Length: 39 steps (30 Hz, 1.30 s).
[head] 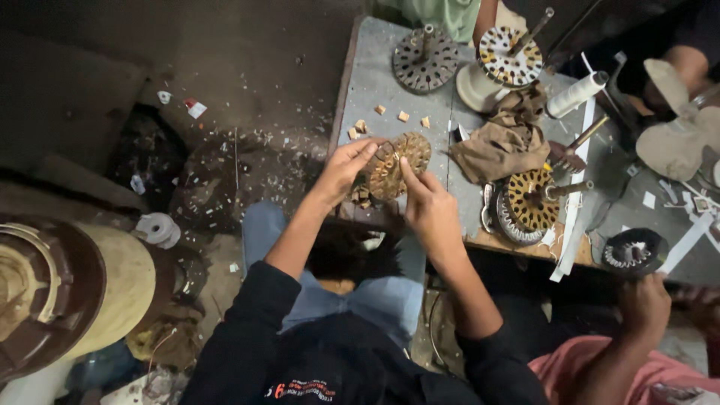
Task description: The person uses a screwdriver to adjust small components on a circular electrical part, then wipes it with a cloth. They repeat similar adjustments on a second circular component, using a screwdriver to manipulate internal parts.
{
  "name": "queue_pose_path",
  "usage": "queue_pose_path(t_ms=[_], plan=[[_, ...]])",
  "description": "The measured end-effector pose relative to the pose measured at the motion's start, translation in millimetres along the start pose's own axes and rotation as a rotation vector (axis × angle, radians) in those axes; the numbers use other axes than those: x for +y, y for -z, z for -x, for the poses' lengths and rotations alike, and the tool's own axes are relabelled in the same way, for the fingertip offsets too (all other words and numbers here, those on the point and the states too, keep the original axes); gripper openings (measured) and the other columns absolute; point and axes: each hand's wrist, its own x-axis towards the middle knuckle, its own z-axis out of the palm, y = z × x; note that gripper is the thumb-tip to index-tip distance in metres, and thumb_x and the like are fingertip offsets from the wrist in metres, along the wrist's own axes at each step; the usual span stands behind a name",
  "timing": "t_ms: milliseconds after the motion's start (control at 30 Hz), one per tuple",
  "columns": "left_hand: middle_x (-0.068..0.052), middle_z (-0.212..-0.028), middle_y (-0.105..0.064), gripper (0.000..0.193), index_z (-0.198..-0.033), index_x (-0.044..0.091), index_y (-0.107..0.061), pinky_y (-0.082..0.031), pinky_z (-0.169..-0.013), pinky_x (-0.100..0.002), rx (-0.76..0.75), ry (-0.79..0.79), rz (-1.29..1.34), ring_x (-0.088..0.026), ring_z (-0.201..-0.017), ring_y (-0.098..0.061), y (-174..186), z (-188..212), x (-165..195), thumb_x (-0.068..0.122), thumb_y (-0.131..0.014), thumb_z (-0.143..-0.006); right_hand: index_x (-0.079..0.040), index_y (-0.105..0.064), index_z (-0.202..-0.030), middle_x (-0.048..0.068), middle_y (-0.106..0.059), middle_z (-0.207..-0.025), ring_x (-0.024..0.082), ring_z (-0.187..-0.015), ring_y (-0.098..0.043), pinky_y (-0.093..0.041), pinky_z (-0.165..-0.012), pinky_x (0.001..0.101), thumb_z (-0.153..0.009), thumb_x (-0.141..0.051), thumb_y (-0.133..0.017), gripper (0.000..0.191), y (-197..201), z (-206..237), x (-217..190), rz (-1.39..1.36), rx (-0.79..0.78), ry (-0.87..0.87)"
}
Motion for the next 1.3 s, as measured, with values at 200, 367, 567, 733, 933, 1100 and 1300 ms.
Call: queue_pose_path(t_ms=[200,367,567,733,933,1100,1300], plan=[[-0.007,-0.114,-0.073,0.026,-0.124,-0.006,-0.069,-0.056,-0.09,-0.026,0.063,-0.002,0.03,-0.012,-0.102,-0.068,-1.9,-5.9,-9.0,0.011,-0.061,-0.106,-0.02,-0.06,-0.147,0.015,-0.063,-0.09,0.03,-0.077,-0.066,-0.053,-0.074,0.039,-0.09,0.004,-0.057,0.063,4.9,4.7,6.9,-0.086,-0.088,-0.126],[-0.007,-0.114,-0.073,0.026,-0.124,-0.006,-0.069,-0.057,-0.089,-0.026,0.072,0.026,0.054,-0.012,-0.101,-0.069,-3.8,-1.9,-6.9,0.009,-0.062,-0.104,-0.022,-0.065,-0.141,0.011,-0.069,-0.085,0.022,-0.072,-0.068,-0.054,-0.071,0.0332,-0.101,-0.007,-0.063,0.043,1.8,5.7,9.8,-0.288,-0.049,-0.298],[-0.008,-0.114,-0.073,0.025,-0.123,-0.007,-0.069,-0.056,-0.09,-0.025,0.07,-0.014,-0.016,-0.011,-0.102,-0.068,-8.3,-0.4,-2.9,0.007,-0.062,-0.105,-0.02,-0.065,-0.142,0.012,-0.067,-0.099,0.026,-0.08,-0.068,-0.055,-0.075,0.0361,-0.097,-0.001,-0.065,0.049,-12.6,17.3,13.6,-0.098,0.145,-0.045],[-0.006,-0.112,-0.073,0.025,-0.123,-0.006,-0.068,-0.057,-0.089,-0.026,0.068,-0.001,0.044,-0.011,-0.1,-0.068,-10.4,2.3,-6.6,0.006,-0.062,-0.103,-0.019,-0.061,-0.147,0.009,-0.064,-0.091,0.029,-0.07,-0.065,-0.053,-0.063,0.0416,-0.092,0.003,-0.066,0.059,-21.1,20.5,18.0,0.141,0.087,-0.024],[-0.006,-0.112,-0.073,0.024,-0.123,-0.007,-0.069,-0.057,-0.091,-0.025,0.074,-0.072,-0.04,-0.01,-0.102,-0.068,-10.6,2.5,-12.6,0.006,-0.065,-0.103,-0.01,-0.047,-0.154,0.015,-0.06,-0.089,0.035,-0.063,-0.062,-0.051,-0.055,0.046,-0.079,-0.002,-0.067,0.078,-12.1,24.8,15.0,0.263,-0.151,-0.021],[-0.007,-0.109,-0.074,0.022,-0.119,-0.008,-0.07,-0.057,-0.086,-0.026,0.107,-0.009,0.018,-0.011,-0.097,-0.068,-10.1,0.7,-12.3,0.006,-0.066,-0.102,-0.015,-0.048,-0.156,0.014,-0.059,-0.09,0.036,-0.07,-0.063,-0.053,-0.064,0.047,-0.089,0.001,-0.064,0.07,-13.6,24.8,18.4,0.182,-0.097,-0.003],[-0.008,-0.108,-0.074,0.022,-0.118,-0.009,-0.071,-0.057,-0.086,-0.025,0.127,-0.067,-0.018,-0.011,-0.097,-0.068,-8.9,-3.7,-16.9,0.006,-0.066,-0.102,-0.016,-0.053,-0.153,0.014,-0.057,-0.087,0.032,-0.07,-0.06,-0.051,-0.066,0.0431,-0.093,0.005,-0.063,0.064,-33.6,27.5,25.4,0.011,0.075,-0.006]])
